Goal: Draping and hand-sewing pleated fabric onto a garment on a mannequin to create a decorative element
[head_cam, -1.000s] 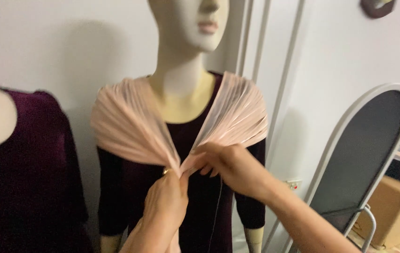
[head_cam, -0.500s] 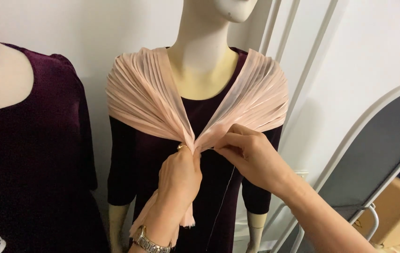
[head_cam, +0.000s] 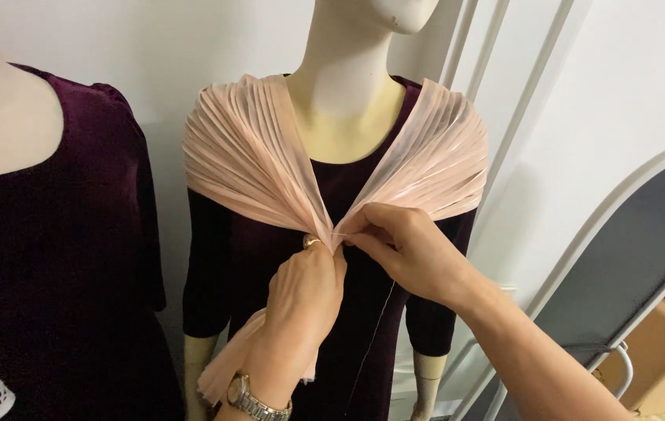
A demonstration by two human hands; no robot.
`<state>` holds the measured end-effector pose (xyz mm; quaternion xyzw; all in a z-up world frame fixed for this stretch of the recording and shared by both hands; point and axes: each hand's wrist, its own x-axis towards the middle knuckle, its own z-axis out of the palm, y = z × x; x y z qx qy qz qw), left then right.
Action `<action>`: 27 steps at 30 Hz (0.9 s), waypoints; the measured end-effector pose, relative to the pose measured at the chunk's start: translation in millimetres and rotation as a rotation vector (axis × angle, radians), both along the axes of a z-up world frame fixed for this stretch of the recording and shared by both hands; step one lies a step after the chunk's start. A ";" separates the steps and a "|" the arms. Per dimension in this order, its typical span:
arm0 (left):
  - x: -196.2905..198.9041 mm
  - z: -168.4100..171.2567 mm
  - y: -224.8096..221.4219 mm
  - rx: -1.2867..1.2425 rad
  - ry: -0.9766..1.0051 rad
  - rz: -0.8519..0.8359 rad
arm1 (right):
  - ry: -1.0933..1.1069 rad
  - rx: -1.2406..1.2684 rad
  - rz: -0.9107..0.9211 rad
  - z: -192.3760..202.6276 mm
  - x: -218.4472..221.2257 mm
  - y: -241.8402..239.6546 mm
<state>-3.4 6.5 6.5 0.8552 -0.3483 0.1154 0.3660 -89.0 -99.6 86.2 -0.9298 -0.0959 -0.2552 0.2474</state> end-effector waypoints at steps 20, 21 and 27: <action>0.2 -3.9 1.0 -0.150 0.175 -0.055 | -0.028 -0.252 0.208 9.3 13.4 7.6; 0.3 -4.0 1.8 -0.211 0.202 -0.099 | -0.022 -0.237 0.203 7.7 12.8 6.6; -12.6 17.4 19.7 -0.463 0.530 -0.297 | -0.005 -0.055 0.262 7.2 10.0 2.7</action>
